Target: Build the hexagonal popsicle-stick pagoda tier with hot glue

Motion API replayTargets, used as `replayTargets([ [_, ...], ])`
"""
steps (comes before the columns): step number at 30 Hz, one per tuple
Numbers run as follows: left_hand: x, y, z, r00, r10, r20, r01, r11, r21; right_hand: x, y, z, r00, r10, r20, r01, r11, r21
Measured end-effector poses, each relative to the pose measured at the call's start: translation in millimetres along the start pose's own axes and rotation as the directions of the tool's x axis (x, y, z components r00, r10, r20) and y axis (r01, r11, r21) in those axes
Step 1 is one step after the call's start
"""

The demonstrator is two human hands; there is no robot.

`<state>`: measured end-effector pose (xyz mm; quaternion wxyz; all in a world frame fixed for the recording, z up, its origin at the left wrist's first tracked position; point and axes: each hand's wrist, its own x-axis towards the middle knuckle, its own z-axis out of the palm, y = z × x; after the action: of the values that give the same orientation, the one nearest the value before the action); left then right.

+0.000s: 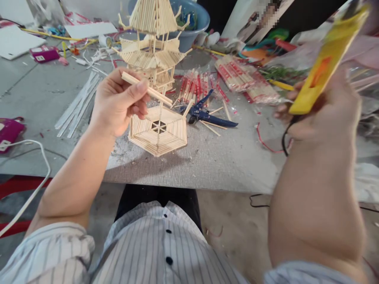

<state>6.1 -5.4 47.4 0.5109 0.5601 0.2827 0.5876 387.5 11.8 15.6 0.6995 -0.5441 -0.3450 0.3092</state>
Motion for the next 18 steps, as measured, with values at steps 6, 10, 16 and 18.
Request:
replayTargets([
  [6,10.9,11.8,7.5,0.982,-0.162,-0.096,0.156,0.985,-0.070,-45.2,3.6,59.7,0.941,0.000,0.338,-0.051,0.988,0.143],
  [10,11.8,15.6,16.5,0.987,-0.162,-0.011,0.158,0.974,-0.165,-69.5,16.5,81.8,0.883,-0.048,0.467,-0.023,0.989,0.144],
  [16,15.7,13.4,-6.5,0.972,-0.165,-0.165,0.141,0.979,-0.146,-94.7,45.9,83.5,0.854,-0.161,0.494,0.130,0.987,0.097],
  [18,14.4,6.5,-11.1,0.966,-0.198,-0.167,0.174,0.974,-0.149,-100.9,52.5,78.6,0.799,-0.208,0.564,0.256,0.967,-0.006],
])
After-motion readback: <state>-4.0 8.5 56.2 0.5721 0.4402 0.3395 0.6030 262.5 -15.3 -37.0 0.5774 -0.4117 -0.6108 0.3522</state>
